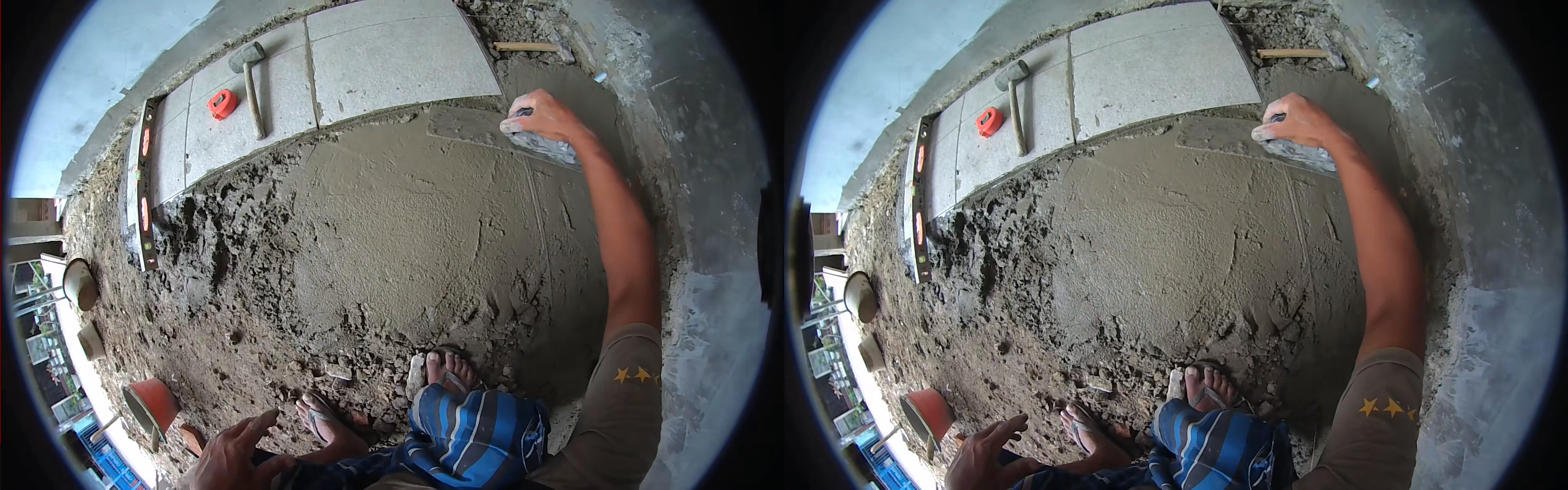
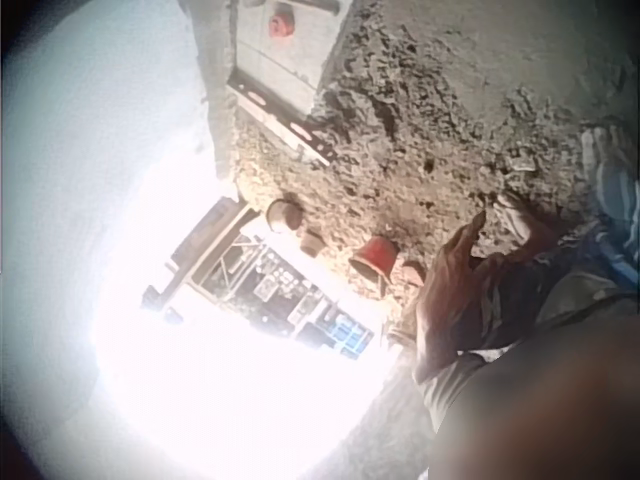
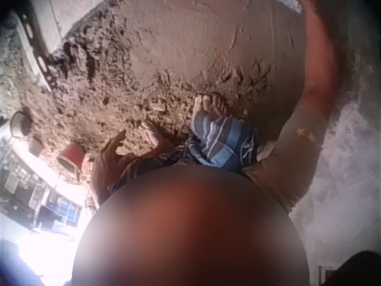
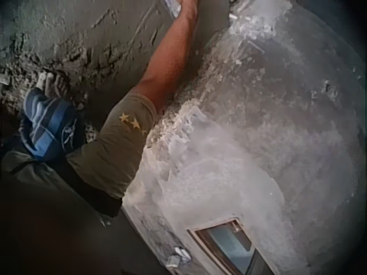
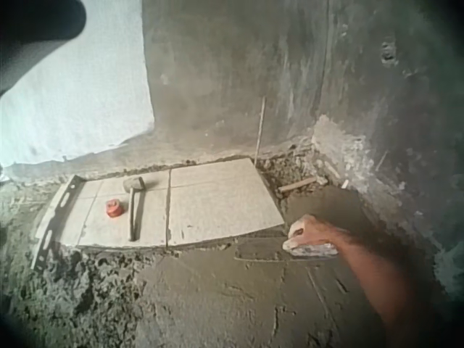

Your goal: Apply cement and level it to lay down tiles on a floor.

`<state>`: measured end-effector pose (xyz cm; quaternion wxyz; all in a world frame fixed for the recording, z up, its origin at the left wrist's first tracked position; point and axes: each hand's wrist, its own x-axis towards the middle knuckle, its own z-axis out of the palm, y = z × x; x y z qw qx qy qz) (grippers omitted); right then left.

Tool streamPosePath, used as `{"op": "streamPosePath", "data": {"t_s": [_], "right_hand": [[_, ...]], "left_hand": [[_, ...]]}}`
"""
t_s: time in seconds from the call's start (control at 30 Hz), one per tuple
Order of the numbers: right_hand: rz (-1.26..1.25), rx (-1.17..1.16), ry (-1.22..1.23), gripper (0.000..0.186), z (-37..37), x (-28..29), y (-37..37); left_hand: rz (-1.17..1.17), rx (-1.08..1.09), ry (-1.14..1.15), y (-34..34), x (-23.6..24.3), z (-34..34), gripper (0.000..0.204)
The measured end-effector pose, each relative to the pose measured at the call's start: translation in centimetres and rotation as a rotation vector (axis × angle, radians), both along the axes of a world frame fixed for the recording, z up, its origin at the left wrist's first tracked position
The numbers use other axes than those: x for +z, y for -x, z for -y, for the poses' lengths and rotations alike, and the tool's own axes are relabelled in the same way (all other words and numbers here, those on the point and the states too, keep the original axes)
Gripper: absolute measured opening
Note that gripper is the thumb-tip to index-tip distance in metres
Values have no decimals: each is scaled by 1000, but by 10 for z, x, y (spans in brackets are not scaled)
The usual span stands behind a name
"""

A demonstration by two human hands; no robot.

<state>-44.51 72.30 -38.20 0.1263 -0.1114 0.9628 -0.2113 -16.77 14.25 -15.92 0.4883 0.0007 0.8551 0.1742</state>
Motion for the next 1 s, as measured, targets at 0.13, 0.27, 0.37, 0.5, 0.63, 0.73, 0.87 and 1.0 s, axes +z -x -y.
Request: {"op": "streamPosePath", "data": {"t_s": [0.13,0.27,0.37,0.5,0.63,0.73,0.87,1.0], "right_hand": [[70,-85,13,44,50,-30,17],[105,11,49,42,134,-48,-21],[99,35,237,42,144,-46,-33],[-91,-75,55,41,183,-50,-33],[162,129,110,44,268,-44,-87],[379,274,238,45,325,-21,-142],[706,322,674,48,376,-34,-228],[784,249,704,49,433,-63,-284]], "left_hand": [[53,3,-14,-6,2,10,77],[-40,-32,-121,-14,-5,29,73],[21,-9,-82,-11,6,29,72],[-52,-33,-125,-27,14,44,70],[-74,-74,-172,-33,16,54,69],[-116,-68,-321,-44,23,60,70],[57,-44,-382,-42,40,62,71],[-19,-102,-415,-51,38,73,72]]}}
